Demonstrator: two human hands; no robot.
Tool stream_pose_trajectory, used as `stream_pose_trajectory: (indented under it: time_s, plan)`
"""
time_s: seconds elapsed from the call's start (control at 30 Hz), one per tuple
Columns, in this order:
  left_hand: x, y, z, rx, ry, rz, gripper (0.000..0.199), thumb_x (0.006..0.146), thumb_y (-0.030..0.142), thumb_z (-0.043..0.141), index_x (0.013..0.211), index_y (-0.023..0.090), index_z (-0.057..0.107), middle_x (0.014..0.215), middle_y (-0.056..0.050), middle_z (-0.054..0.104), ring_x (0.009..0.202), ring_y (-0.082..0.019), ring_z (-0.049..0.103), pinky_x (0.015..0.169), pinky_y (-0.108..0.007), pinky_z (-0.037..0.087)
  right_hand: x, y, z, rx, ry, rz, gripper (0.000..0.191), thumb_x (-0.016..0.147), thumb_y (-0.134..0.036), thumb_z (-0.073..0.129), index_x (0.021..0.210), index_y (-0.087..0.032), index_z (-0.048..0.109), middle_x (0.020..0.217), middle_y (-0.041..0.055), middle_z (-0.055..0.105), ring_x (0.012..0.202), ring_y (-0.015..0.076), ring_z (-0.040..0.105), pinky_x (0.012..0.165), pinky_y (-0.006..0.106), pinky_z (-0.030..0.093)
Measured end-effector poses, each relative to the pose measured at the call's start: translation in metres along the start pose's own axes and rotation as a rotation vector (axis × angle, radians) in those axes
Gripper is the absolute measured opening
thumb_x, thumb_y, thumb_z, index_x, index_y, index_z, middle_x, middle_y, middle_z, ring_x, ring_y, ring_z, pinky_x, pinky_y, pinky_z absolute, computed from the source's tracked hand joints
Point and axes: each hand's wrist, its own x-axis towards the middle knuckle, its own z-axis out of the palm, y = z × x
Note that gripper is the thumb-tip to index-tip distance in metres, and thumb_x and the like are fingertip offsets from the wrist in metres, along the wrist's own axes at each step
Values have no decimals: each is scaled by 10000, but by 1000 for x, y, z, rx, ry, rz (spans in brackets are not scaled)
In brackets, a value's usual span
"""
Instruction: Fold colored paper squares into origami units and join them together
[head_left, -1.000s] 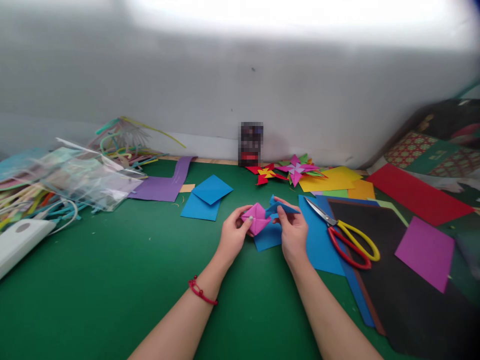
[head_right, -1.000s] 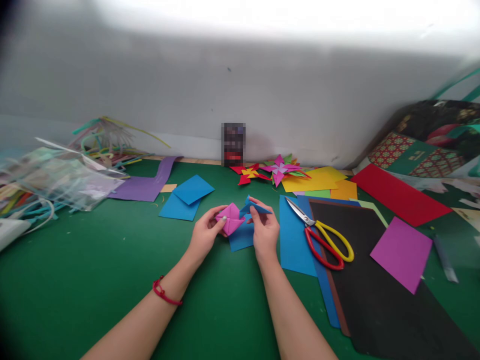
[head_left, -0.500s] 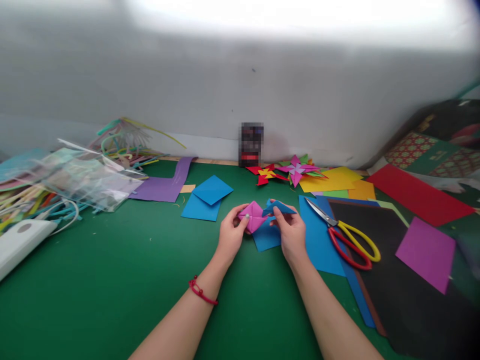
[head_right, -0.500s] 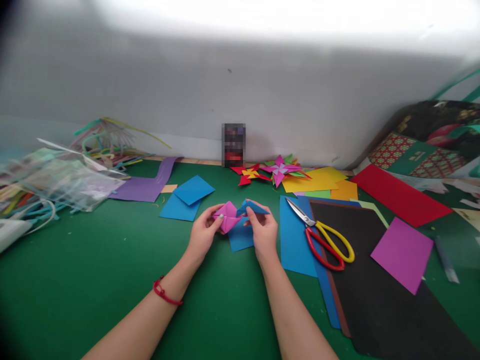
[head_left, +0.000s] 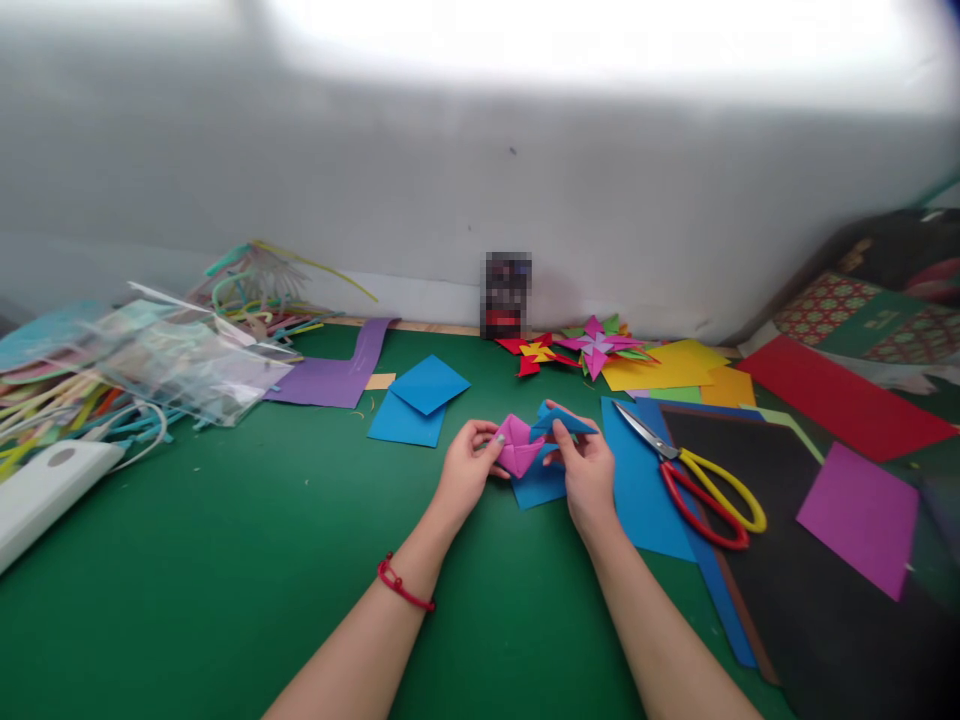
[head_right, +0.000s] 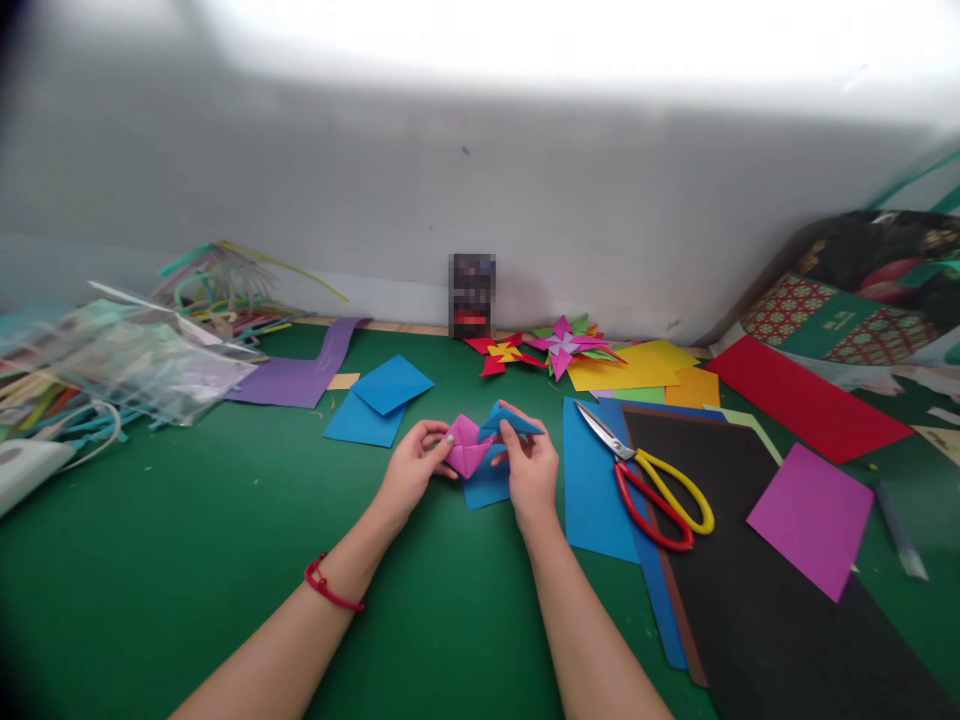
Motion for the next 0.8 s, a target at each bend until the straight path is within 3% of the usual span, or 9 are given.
stream_pose_trajectory:
  time_s: [0.5,0.8]
  plan:
    - [-3,7,0,-2,82,34,281,690,314,609,887,132,527,652,0,554,514,-105,547,434,-228,512,-4,-11,2,-35,31,-84,206,749,-314,583,913,-189,577,1173,88,545,626,132,582,415,233,427]
    - [-5,7,0,6,111,46,260,698,312,604,884,145,533,658,-4,581,513,-121,564,423,-249,515,-1,-5,0,-43,-11,-55,246,745,-319,580,955,-192,592,1115,83,576,608,121,572,402,225,441]
